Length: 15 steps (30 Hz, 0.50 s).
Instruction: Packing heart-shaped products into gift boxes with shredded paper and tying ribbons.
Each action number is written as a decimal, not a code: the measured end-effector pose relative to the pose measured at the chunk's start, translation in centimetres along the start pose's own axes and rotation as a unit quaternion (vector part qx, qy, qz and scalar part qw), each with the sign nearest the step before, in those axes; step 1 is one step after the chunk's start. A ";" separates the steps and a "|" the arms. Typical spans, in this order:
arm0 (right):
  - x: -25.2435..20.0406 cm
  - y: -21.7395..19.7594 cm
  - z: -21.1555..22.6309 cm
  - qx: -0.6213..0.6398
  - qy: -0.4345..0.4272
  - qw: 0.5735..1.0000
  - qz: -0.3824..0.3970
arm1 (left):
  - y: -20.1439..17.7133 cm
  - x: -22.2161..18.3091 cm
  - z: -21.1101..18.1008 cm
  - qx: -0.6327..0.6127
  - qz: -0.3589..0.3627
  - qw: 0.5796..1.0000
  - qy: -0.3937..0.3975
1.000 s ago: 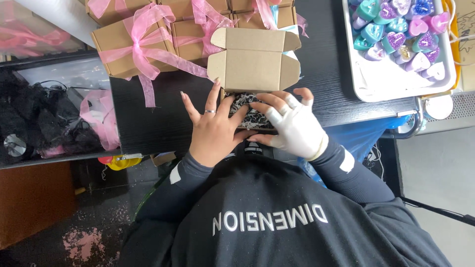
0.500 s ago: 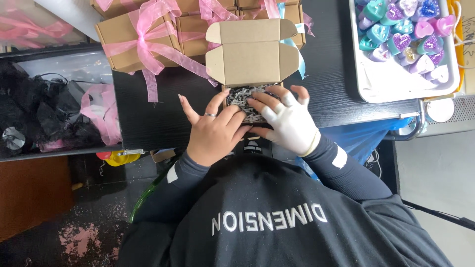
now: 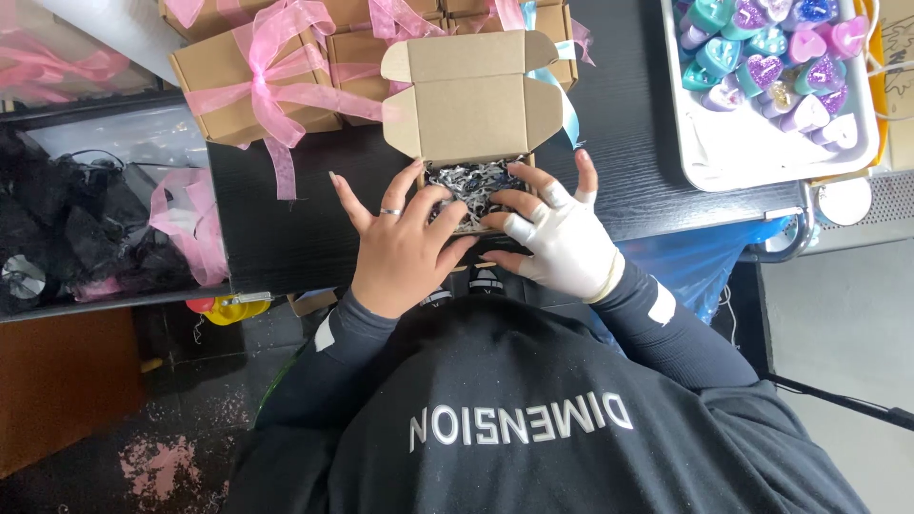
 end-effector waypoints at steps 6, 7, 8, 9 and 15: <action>-0.9 -0.2 -0.7 -0.003 0.038 0.999 -0.021 | -1.1 -0.8 0.2 -0.048 -0.093 0.994 -0.006; -1.1 0.1 -0.6 -0.004 0.041 0.999 -0.022 | -0.9 -0.7 0.1 -0.050 -0.092 0.994 -0.004; -1.3 0.3 -0.4 -0.020 0.037 0.999 -0.029 | -0.7 -0.6 -0.3 -0.031 -0.086 0.996 0.013; -1.4 0.5 -0.2 -0.037 0.033 0.998 -0.037 | -0.5 -0.5 -0.6 -0.012 -0.080 0.996 0.029; -5.6 -3.5 -4.4 -0.049 0.205 0.965 -0.158 | 1.5 0.2 -0.6 -0.003 -0.047 0.999 0.027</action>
Point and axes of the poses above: each hand's wrist, its own x-axis towards the middle knuckle, its own y-axis out of the palm, z = x × y, the point moved 8 cm from there along x, towards the middle knuckle, and after that the axes turned 1 degree about -x, right-handed, at the moved point
